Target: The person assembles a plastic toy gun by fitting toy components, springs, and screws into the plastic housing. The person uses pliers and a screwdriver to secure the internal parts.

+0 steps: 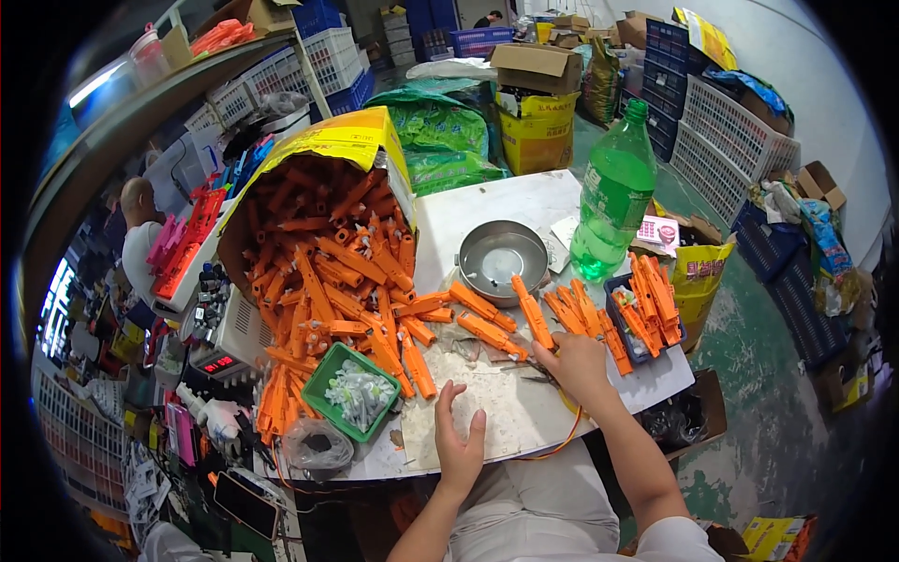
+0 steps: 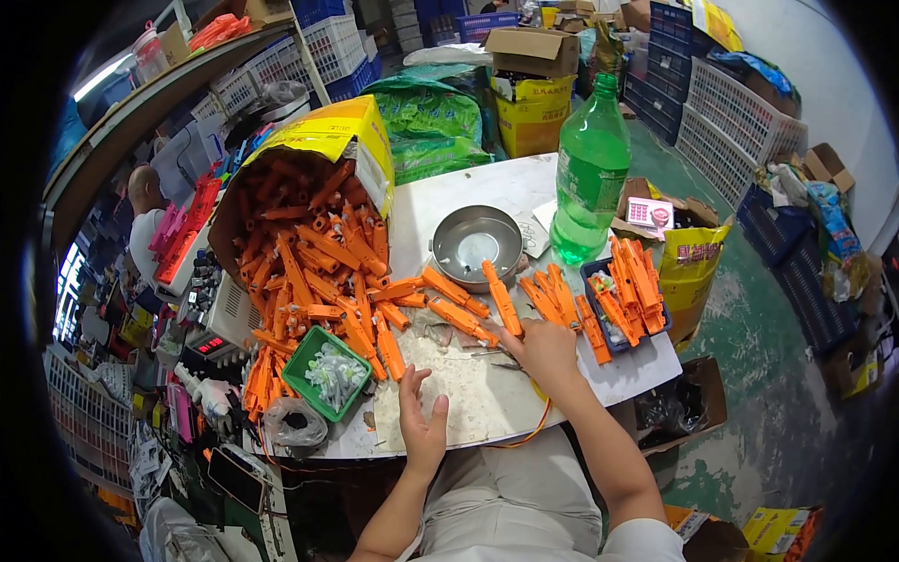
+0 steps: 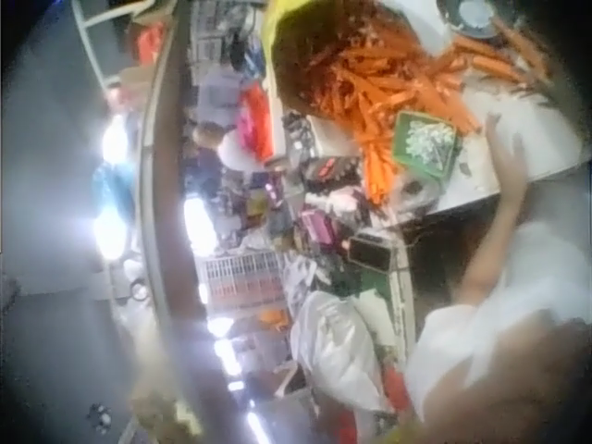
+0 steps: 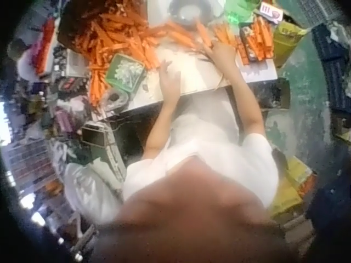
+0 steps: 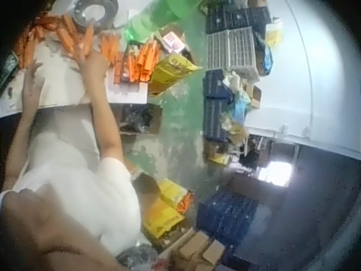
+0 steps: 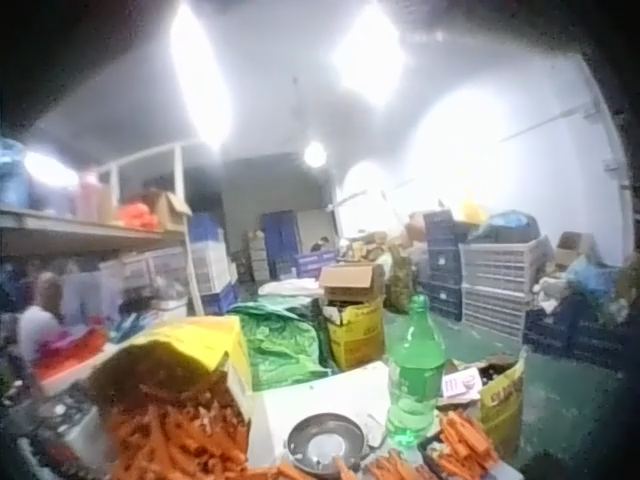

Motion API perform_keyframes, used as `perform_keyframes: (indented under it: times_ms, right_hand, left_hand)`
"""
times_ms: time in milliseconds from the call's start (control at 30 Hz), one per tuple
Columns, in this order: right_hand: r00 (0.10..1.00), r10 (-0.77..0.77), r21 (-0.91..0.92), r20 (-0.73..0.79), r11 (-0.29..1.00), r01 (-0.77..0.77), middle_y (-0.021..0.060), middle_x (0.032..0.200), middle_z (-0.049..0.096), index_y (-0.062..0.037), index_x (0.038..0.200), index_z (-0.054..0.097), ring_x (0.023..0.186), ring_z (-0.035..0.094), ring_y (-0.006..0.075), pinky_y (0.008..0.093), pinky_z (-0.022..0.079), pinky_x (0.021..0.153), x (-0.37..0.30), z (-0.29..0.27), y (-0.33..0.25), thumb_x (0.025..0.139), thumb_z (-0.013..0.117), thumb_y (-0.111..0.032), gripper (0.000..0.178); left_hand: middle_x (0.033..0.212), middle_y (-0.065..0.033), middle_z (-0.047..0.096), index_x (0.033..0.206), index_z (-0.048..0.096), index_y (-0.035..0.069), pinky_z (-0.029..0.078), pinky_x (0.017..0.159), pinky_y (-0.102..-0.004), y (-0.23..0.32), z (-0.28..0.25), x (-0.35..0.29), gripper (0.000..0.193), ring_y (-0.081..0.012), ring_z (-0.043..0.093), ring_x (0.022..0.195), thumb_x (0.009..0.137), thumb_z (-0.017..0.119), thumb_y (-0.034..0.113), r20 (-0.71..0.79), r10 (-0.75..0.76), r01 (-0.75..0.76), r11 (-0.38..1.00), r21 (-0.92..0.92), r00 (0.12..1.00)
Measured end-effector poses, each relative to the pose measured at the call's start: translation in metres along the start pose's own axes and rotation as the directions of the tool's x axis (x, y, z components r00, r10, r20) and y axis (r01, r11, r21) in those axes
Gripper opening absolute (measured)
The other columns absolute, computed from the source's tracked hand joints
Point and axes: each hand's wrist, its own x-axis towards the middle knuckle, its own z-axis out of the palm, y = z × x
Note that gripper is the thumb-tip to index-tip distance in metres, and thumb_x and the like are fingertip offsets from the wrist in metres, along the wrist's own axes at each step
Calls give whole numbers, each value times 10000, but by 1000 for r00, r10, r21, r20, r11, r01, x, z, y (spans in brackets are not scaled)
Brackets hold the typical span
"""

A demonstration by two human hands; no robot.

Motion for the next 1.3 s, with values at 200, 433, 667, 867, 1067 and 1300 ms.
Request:
perform_keyframes:
  times_ms: [200, 433, 667, 867, 1067, 1300]
  right_hand:
    - [1000, 18, 7, 25, 1000, -18, 147, 539, 579, -54, 638, 634, 537, 602, 317, 427, 453, 506, 1, -2, -2, 804, 610, -466, 445]
    - [998, 26, -35, 57, 999, -24, 138, 565, 600, -53, 670, 661, 541, 615, 308, 421, 467, 513, 2, 2, 2, 809, 610, -460, 433]
    - [999, 15, -30, 51, 999, -13, 132, 556, 599, -54, 672, 662, 539, 617, 300, 418, 473, 516, 3, 5, 1, 799, 614, -464, 432]
    - [1000, -8, -45, 10, 999, 8, 133, 550, 597, -57, 673, 673, 533, 617, 299, 422, 472, 505, 1, 8, 4, 794, 613, -480, 444]
    - [999, -38, -58, 1, 998, 38, 155, 575, 602, -50, 672, 676, 533, 619, 296, 418, 475, 507, -3, 13, 6, 806, 608, -474, 450]
    - [892, 122, 854, 435, 260, -452, 44, 523, 514, -8, 837, 605, 414, 462, 108, 223, 329, 388, -1, -10, -10, 877, 575, -384, 379]
  left_hand:
    - [1263, -106, 479, 1352, 370, 40, 274, 1038, -350, 4, -4, 1, 515, -207, 425, 1210, 890, 575, 137, 48, -31, 30, 999, 9, 998]
    - [1153, -137, 561, 1219, 507, 13, 406, 926, -342, 15, -3, 3, 359, -258, 530, 1097, 878, 572, 109, 29, -14, 11, 995, 99, 999]
    - [1145, -108, 578, 1178, 551, 42, 432, 859, -325, 11, -3, 4, 307, -245, 538, 1089, 882, 575, 119, 35, -56, 54, 997, 54, 998]
    - [1118, -116, 592, 1132, 582, 35, 437, 862, -327, 11, -1, 4, 265, -260, 547, 1077, 879, 577, 116, 23, -12, 10, 997, 77, 1000]
    - [1091, -124, 601, 1122, 592, 27, 443, 874, -338, 13, -1, -2, 258, -274, 552, 1062, 873, 579, 98, 19, 16, -17, 998, 53, 1000]
    - [1097, -111, 591, 1112, 597, 25, 495, 781, -287, 2, 1, 2, 251, -235, 571, 1009, 866, 571, 64, 5, 146, -145, 979, 141, 989]
